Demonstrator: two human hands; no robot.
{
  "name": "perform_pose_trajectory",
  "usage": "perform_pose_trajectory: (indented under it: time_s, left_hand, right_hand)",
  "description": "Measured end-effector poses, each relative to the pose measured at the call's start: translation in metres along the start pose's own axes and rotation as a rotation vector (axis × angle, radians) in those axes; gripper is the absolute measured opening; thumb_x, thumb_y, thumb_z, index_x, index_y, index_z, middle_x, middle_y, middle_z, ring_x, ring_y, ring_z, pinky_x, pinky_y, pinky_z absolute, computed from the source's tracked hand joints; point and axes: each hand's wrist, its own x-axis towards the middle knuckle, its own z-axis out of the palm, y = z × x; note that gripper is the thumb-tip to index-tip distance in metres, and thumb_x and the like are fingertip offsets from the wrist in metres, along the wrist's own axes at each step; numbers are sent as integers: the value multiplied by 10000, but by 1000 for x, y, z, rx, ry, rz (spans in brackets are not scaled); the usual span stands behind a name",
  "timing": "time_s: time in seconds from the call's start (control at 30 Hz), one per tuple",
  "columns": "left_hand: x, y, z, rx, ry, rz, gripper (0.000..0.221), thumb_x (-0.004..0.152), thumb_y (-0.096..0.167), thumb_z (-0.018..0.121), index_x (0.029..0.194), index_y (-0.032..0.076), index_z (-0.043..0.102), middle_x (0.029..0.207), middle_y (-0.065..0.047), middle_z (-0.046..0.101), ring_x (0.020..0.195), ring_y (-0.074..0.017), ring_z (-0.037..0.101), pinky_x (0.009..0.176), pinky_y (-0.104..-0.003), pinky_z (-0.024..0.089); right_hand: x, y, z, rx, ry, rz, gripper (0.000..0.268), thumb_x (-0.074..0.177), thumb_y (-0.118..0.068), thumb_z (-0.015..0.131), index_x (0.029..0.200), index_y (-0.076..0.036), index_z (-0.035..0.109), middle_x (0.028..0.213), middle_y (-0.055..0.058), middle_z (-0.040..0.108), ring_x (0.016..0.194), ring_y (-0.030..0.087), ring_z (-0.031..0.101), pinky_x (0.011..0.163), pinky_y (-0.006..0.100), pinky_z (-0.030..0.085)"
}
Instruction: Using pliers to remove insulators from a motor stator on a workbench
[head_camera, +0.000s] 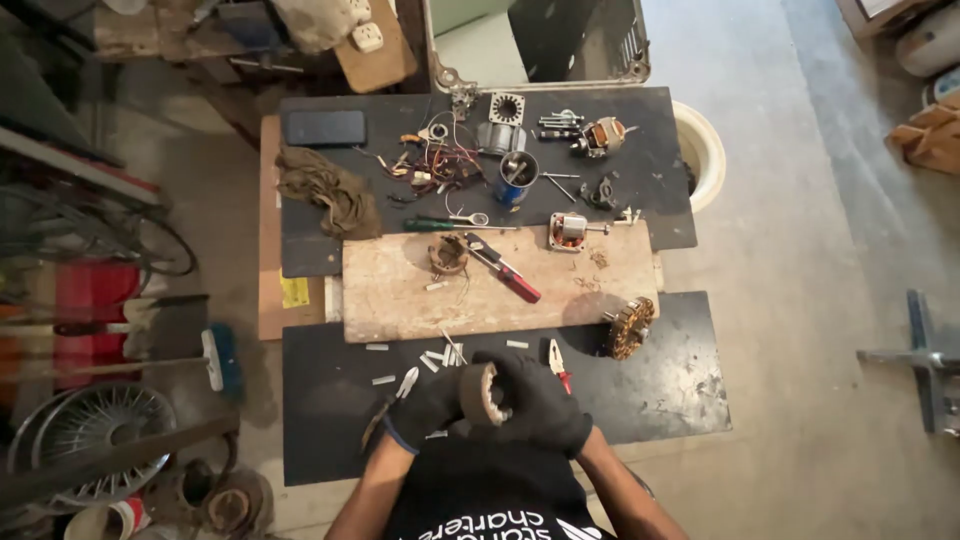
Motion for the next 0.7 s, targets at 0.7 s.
perform_pose_trajectory:
  time_s: [0.7]
  left_hand:
    - [-43, -57, -20, 371, -132, 122, 330, 957, 173, 556, 1255, 99, 678, 1293, -90, 708, 1140, -197, 638, 1080, -384, 482]
  right_hand:
    - [-44, 36, 26, -174, -126, -235, 917, 652, -315, 888, 1454, -83, 508, 1316, 147, 657, 1167, 339, 659, 978, 432, 512]
